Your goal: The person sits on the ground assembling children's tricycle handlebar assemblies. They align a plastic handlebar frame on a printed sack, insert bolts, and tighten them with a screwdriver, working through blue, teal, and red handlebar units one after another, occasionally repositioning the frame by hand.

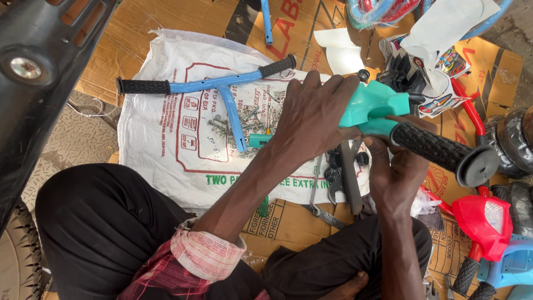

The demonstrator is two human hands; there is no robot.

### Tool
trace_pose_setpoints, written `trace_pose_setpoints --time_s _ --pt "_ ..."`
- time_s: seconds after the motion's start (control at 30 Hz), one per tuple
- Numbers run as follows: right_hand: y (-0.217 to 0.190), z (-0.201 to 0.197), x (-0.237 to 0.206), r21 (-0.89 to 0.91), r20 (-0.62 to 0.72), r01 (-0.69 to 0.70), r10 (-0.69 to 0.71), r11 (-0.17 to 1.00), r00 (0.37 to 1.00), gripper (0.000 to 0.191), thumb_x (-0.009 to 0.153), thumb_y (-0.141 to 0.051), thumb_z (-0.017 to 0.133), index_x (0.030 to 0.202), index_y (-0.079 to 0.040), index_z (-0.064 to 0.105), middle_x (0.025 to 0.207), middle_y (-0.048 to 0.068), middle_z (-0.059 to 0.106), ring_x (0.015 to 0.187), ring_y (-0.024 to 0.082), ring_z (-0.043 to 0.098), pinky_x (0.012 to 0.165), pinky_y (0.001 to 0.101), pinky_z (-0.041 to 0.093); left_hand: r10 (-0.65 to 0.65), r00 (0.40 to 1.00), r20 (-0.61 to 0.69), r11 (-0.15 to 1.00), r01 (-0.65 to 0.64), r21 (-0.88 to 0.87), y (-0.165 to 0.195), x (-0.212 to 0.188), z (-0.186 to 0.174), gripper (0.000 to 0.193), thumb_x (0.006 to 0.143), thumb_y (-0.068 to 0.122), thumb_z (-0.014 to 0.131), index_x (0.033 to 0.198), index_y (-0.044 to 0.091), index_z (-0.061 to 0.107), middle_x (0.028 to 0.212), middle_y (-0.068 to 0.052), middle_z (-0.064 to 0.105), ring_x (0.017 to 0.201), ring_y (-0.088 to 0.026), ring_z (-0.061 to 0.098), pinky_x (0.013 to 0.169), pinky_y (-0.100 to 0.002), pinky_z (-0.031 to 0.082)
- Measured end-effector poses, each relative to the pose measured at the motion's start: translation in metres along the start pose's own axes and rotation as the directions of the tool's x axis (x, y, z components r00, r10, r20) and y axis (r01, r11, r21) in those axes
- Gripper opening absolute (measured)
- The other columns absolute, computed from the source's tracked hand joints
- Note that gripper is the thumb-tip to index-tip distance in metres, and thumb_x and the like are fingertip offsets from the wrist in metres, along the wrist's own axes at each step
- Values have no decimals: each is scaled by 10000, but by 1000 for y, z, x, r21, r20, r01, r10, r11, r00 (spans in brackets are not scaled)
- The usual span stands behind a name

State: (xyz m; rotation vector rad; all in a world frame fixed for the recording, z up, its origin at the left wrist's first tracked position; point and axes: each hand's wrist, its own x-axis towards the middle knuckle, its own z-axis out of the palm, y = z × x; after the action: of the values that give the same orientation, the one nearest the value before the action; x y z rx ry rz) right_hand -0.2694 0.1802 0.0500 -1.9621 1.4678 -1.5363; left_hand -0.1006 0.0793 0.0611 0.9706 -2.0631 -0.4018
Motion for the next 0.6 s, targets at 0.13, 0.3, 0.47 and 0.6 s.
trace_pose_setpoints --time_s 0.13,0.3,0.47,0.6 --pt "-11 3 6 -33 -143 -81 76 996 987 653 949 49 798 1441 -32 377 1462 104 399 1247 151 554 933 287 628 -13 1000 13 995 14 -101 -7 -3 7 861 610 403 929 1307 64 553 1164 -84 668 1006 -342 580 758 -524 448" --pt "-16 -5 17 -177 5 122 -123 977 992 727 912 29 842 1524 -14 453 1491 101 393 1369 199 498 1111 337 556 75 997 -31 938 -82 -338 -14 -6 21 862 712 324 925 1401 61 479 1250 -130 607 1111 -343 605 937 -493 509" --pt "-10 -16 21 -100 75 1 7 995 997 612 948 -24 833 1484 -25 539 1551 135 480 1392 211 551 1154 349 549 81 996 -25 932 -85 -352 -17 -2 27 941 654 354 947 1404 59 461 1262 -135 592 1109 -353 611 886 -513 512" --pt "-6 -16 17 -169 94 79 -64 982 994 577 943 2 833 1444 -15 548 1536 133 527 1444 231 526 1239 371 480 77 997 -21 968 -80 -238 -10 -2 27 953 618 391 954 1377 66 476 1237 -128 590 1088 -361 605 800 -536 511"
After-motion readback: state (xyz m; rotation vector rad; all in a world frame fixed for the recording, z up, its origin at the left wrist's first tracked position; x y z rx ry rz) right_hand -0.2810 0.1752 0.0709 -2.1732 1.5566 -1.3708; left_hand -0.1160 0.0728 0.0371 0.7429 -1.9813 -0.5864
